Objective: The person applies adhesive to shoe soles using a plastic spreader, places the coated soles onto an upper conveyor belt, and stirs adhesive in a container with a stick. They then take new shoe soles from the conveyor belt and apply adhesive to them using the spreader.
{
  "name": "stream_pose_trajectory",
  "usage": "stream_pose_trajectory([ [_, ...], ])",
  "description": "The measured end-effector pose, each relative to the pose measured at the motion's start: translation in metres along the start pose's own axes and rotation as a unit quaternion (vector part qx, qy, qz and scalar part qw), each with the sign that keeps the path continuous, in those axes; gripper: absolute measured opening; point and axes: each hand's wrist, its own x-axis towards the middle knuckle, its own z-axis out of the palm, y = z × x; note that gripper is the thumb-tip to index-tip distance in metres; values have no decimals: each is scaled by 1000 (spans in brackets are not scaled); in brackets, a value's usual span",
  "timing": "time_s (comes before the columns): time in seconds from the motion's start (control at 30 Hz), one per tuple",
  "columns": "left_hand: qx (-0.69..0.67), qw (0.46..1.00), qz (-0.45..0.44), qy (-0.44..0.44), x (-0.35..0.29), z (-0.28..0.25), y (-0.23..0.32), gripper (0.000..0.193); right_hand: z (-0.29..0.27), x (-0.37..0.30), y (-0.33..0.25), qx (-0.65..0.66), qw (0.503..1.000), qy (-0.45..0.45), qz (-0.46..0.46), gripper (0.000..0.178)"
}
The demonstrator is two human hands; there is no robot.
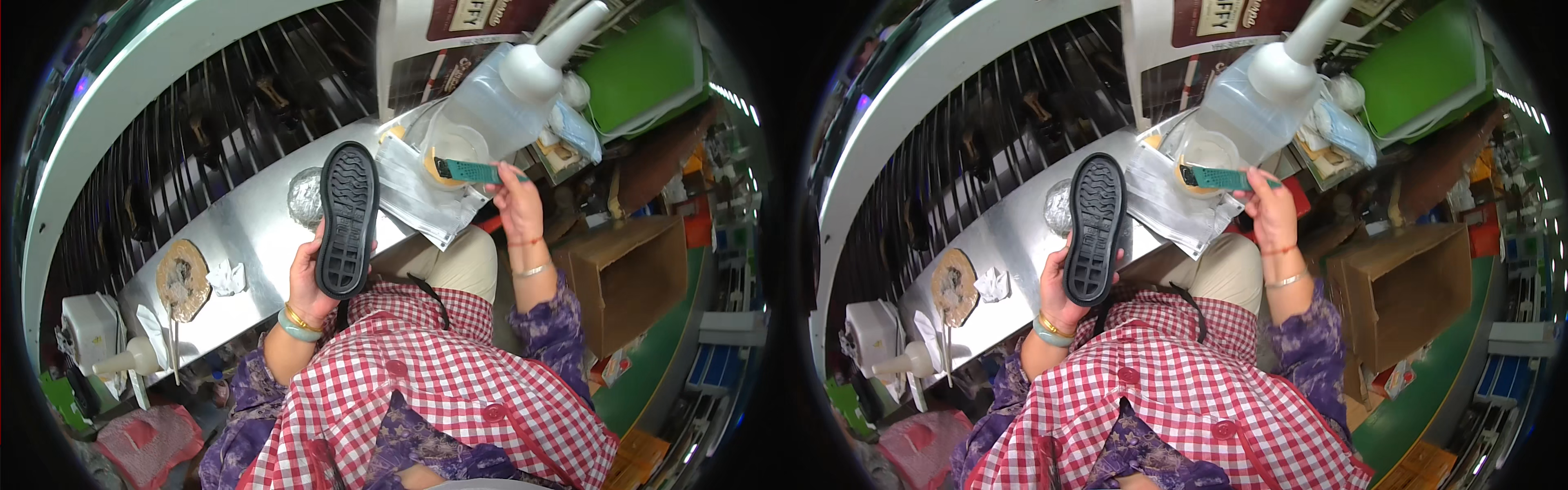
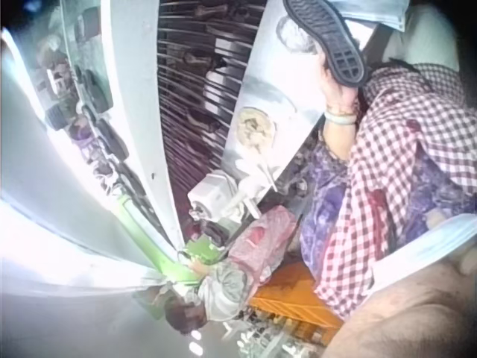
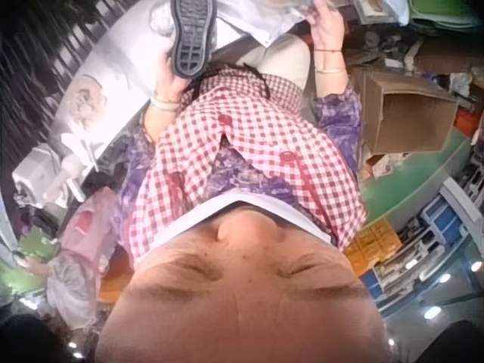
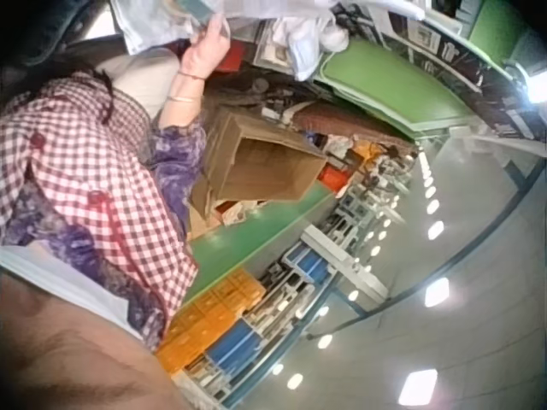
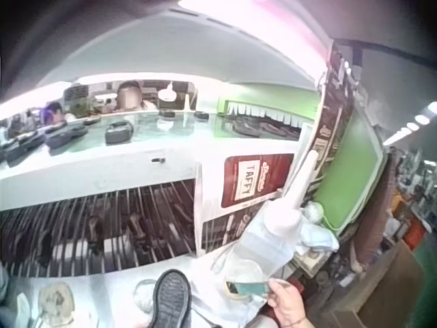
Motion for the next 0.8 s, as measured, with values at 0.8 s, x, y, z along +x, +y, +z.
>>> stream_pose_trajectory([
  [0.8, -72, 997, 16, -24, -1, 19, 3, 76, 131, -125, 11, -118, 972, -181, -91, 19],
])
